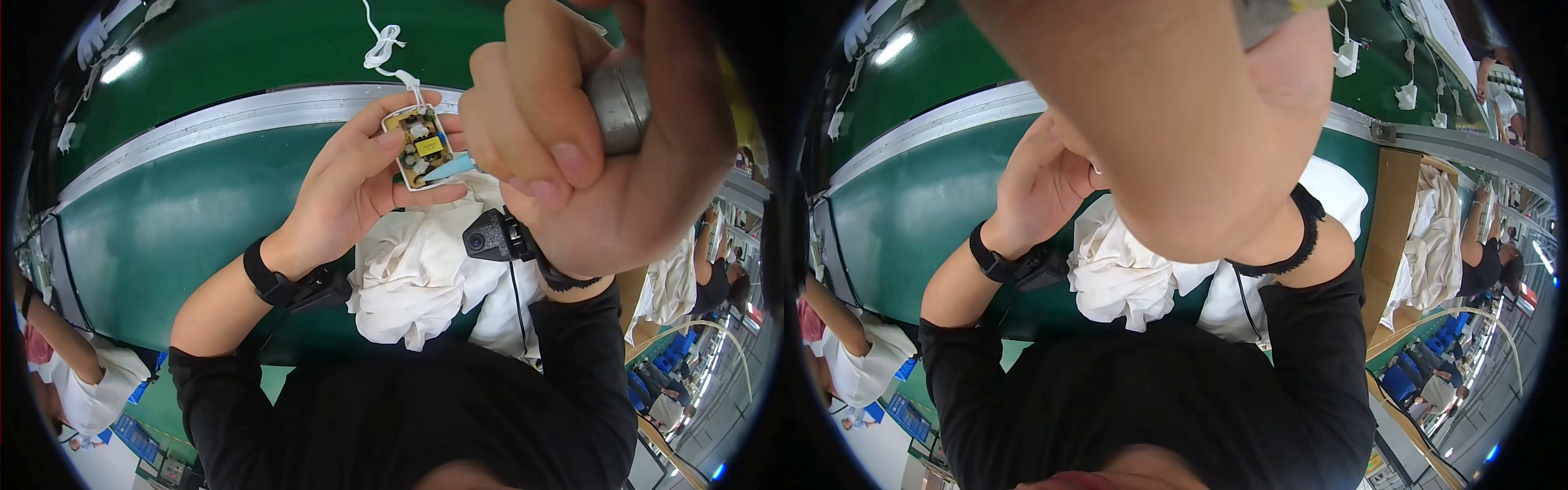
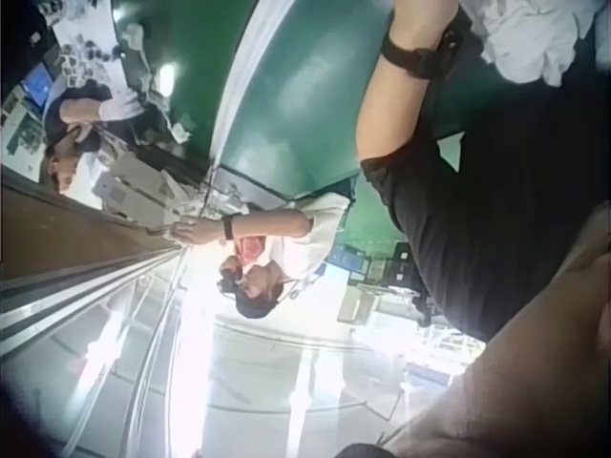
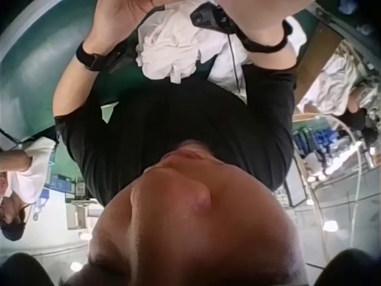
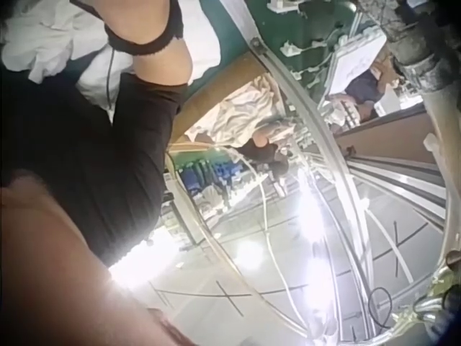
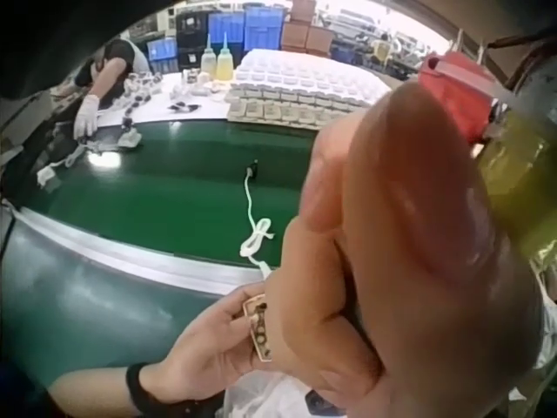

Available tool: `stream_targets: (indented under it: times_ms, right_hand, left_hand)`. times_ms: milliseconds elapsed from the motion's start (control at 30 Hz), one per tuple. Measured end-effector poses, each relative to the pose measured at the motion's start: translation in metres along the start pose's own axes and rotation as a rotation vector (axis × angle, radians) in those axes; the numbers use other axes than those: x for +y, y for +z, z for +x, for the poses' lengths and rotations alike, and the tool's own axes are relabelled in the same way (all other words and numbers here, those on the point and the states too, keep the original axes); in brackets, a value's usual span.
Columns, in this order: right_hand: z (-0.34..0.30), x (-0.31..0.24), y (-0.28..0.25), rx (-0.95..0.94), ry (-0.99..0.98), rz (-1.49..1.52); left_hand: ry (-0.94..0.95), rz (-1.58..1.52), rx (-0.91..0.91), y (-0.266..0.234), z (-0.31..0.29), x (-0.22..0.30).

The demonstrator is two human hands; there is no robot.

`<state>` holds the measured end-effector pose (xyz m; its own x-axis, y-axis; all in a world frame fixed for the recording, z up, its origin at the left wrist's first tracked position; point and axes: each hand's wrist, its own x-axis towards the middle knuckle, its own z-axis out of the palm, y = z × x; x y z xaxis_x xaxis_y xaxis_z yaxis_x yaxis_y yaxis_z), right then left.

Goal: The person applies glue to the internal components of power adapters using a dispenser, handling them one at a time. After each application, they set the adapter aside on the conveyor belt and pick up another to repeat the process.

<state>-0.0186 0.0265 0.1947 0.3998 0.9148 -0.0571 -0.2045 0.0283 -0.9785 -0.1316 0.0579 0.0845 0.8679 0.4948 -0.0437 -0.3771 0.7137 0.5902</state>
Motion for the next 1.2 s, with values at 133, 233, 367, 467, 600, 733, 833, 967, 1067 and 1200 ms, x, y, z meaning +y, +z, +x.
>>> stream_targets:
  times_ms: [133, 233, 367, 467, 600, 733, 833, 967, 1067, 1200]
  right_hand:
    - [0.0, 0.004, 0.001, -0.028, 0.002, -0.006]
    - [0.002, 0.006, 0.002, -0.043, -0.004, -0.011]
    - [0.001, 0.008, 0.001, -0.059, -0.012, -0.016]
    - [0.002, 0.008, -0.003, -0.069, -0.02, -0.018]
    - [0.001, 0.005, -0.008, -0.1, -0.073, 0.021]
    - [0.001, -0.001, -0.022, -0.127, -0.157, 0.078]
    - [0.005, -0.001, -0.025, -0.147, -0.226, 0.115]
    - [0.006, -0.004, -0.027, -0.194, -0.288, 0.152]
    - [0.005, -0.008, -0.032, -0.158, -0.262, 0.139]
    - [0.001, -0.014, -0.025, -0.117, -0.257, 0.104]
  left_hand:
    - [-0.018, -0.035, -0.021, -0.001, -0.002, -0.002]
    - [-0.026, -0.035, -0.016, 0.0, -0.001, -0.002]
    - [-0.028, -0.03, -0.005, 0.0, 0.001, -0.003]
    - [-0.027, -0.041, -0.013, -0.002, 0.002, -0.005]
    - [-0.053, 0.001, -0.011, -0.005, 0.004, 0.002]
    - [-0.158, 0.176, 0.041, -0.01, 0.013, 0.014]
    - [0.004, 0.493, 0.082, -0.017, 0.032, 0.039]
    - [0.318, 1.266, 0.139, -0.033, 0.079, 0.064]
    - [0.301, 1.536, 0.265, -0.05, 0.093, 0.082]
    - [0.257, 1.864, 0.414, -0.08, 0.107, 0.112]
